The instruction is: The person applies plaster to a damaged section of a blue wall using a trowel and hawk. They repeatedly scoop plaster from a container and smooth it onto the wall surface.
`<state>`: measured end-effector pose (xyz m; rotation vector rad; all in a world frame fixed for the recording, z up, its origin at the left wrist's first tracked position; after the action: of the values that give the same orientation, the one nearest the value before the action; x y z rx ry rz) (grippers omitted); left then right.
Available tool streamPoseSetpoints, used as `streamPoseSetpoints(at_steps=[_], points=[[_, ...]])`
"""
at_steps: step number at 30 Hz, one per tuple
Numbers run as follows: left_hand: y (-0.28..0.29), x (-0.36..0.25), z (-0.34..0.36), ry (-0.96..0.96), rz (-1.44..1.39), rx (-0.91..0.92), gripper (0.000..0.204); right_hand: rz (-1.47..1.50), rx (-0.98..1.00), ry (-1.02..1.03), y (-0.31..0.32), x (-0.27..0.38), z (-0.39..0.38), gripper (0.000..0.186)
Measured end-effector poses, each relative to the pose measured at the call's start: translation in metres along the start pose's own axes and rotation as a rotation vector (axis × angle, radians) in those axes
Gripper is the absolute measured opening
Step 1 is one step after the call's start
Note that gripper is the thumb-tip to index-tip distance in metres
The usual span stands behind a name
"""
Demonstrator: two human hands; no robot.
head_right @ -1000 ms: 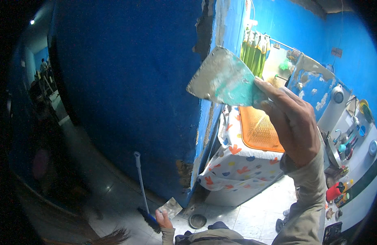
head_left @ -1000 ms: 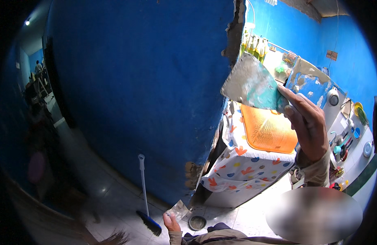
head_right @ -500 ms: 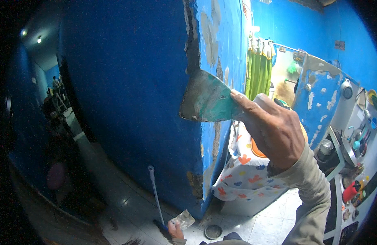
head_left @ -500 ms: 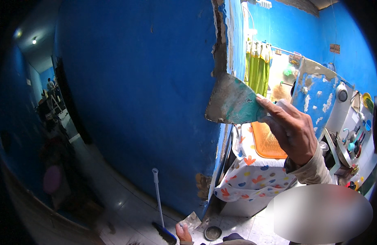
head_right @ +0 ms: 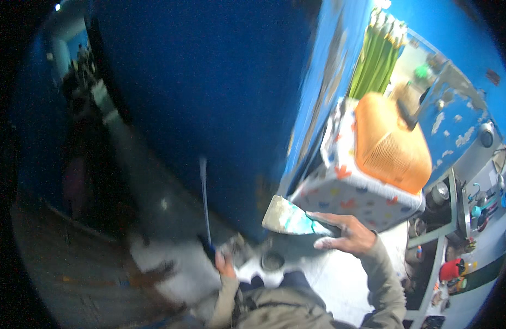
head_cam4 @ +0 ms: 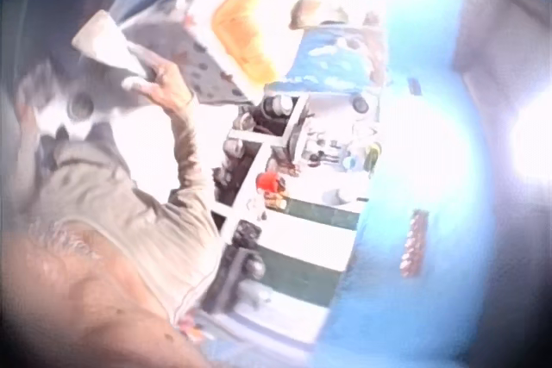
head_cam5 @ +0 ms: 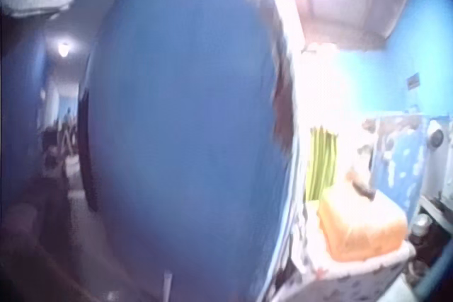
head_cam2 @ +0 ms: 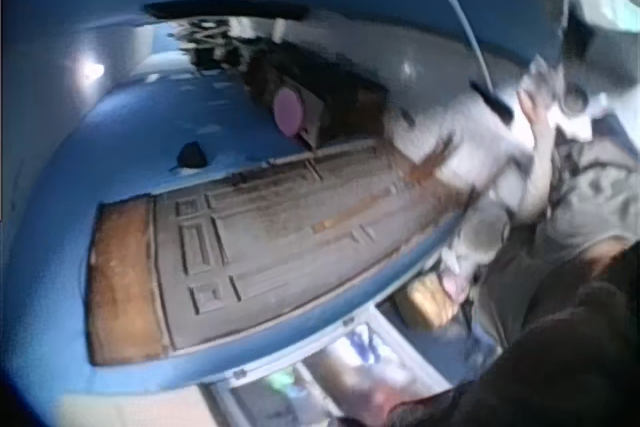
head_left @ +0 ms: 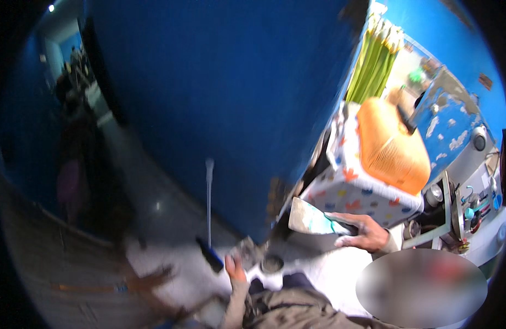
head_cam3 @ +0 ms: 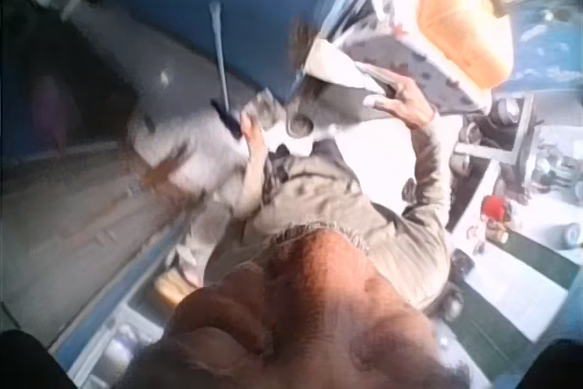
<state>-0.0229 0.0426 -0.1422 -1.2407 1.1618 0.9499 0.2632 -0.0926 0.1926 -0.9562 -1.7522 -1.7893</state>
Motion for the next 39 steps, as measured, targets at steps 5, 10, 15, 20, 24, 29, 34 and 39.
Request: streamPoseSetpoints(at_steps=[5,10,15,20,24,29,34,39], points=[[0.031,0.023,-0.021,0.042,-0.110,-0.116,0.024,0.370,0.288,-0.524,-0.135,-0.124,-0.032,0.035],[0.059,0.109,-0.040,0.099,-0.047,-0.270,0.023,0.265,0.360,-0.726,-0.222,-0.235,-0.063,0.037],[0.074,0.194,-0.050,0.181,-0.058,-0.359,0.027,0.190,0.446,-0.686,-0.298,-0.327,-0.066,0.030],[0.085,0.289,-0.057,0.167,0.030,-0.398,0.031,-0.239,0.646,-0.658,-0.387,-0.455,-0.069,0.031],[0.090,0.376,-0.064,0.283,-0.103,-0.406,0.033,-0.525,0.832,-0.545,-0.438,-0.505,-0.042,0.023],[0.096,0.465,-0.066,0.375,0.145,-0.325,0.036,-0.702,0.754,-0.446,-0.500,-0.563,-0.009,0.026],[0.107,0.562,-0.064,0.578,0.452,-0.218,0.054,-0.897,0.726,-0.409,-0.562,-0.628,0.022,0.031],[0.099,0.629,-0.059,0.735,0.702,-0.009,0.048,-0.993,0.776,-0.385,-0.630,-0.724,0.037,0.040]])
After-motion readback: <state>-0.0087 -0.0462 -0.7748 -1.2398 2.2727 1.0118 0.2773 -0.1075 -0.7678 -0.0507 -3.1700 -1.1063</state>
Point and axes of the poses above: each hand's wrist, its own z-axis towards the middle knuckle, its own y-axis out of the back of the hand, x = y × z, the point moved 5 cm from there along z, towards the middle knuckle, and after that the axes turned 12 degrees about -z, right-handed, at the moved point
